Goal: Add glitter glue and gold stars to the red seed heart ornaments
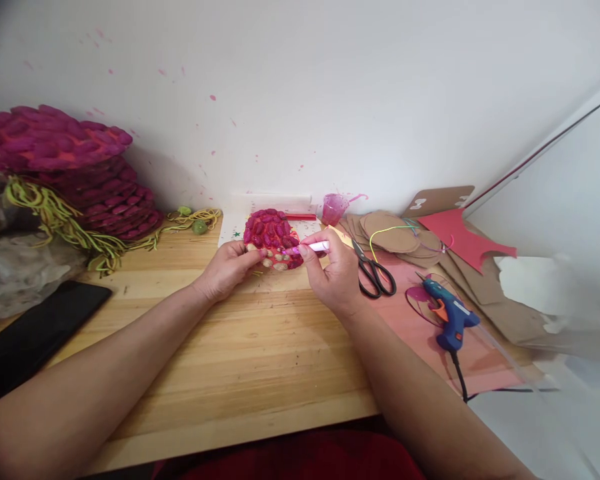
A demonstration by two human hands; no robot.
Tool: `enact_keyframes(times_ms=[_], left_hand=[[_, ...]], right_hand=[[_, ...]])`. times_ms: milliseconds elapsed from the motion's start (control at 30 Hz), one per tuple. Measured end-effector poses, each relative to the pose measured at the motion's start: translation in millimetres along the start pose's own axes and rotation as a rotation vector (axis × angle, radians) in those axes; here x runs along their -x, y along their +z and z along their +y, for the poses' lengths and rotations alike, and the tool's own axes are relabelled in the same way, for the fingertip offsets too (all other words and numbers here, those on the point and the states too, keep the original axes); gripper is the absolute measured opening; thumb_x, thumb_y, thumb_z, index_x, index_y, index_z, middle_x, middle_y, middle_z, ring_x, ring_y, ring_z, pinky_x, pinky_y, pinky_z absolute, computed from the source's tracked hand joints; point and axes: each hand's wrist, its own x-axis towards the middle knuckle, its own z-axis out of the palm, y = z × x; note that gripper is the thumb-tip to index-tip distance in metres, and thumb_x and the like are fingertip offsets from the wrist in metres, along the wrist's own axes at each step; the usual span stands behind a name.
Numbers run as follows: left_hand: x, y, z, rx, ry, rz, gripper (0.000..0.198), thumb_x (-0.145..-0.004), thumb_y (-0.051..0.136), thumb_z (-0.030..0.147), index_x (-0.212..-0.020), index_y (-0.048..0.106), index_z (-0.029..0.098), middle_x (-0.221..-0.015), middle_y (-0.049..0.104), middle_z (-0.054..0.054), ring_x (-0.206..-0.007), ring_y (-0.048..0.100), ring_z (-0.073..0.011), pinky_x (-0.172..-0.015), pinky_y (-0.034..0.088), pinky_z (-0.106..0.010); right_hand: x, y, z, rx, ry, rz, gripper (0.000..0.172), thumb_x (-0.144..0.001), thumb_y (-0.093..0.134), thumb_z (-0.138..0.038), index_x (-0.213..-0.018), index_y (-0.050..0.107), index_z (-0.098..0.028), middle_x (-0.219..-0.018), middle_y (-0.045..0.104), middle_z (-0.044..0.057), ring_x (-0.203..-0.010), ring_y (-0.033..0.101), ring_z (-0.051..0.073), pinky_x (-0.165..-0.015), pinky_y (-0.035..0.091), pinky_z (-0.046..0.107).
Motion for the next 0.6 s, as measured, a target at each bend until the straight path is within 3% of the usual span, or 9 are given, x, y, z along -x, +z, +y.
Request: enact_keyframes(times_ms=[167, 367, 600], left_hand=[[0.7, -0.7, 0.6, 0.008, -0.008, 0.016, 0.031, -0.066, 0.073, 0.045, -0.063, 0.063, 0.016, -0.055, 0.057, 0.002, -0.048, 0.036, -0.0078, -0.048, 0.024, -0.023], [1.6, 0.9, 2.6, 0.051, -0.028, 0.007, 0.03, -0.065, 0.074, 0.045, -0.065, 0.067, 0.015, -0.063, 0.065, -0.001, -0.049, 0.039, -0.0078, -0.047, 0.025, -0.023], [1.6, 0.4, 1.1, 0.036, -0.017, 0.014, 0.03, -0.066, 0.073, 0.044, -0.061, 0.064, 0.016, -0.054, 0.059, 0.001, -0.047, 0.038, -0.008, -0.047, 0.025, -0.023]], right_hand=[[-0.6, -0.6, 2.2, 0.027, -0.006, 0.08, 0.005, -0.093, 0.064, -0.025, -0.095, 0.061, -0.022, -0.084, 0.067, 0.0, -0.073, 0.061, 0.015, -0.07, 0.049, 0.029], [-1.3, 1.0, -2.9, 0.061, -0.054, 0.029, 0.003, -0.092, 0.064, -0.023, -0.093, 0.062, -0.023, -0.081, 0.068, -0.001, -0.068, 0.061, 0.014, -0.065, 0.049, 0.028], [-0.8, -0.8, -1.2, 0.04, -0.044, 0.071, 0.004, -0.093, 0.064, -0.023, -0.094, 0.061, -0.022, -0.082, 0.066, 0.0, -0.071, 0.061, 0.014, -0.068, 0.049, 0.028]])
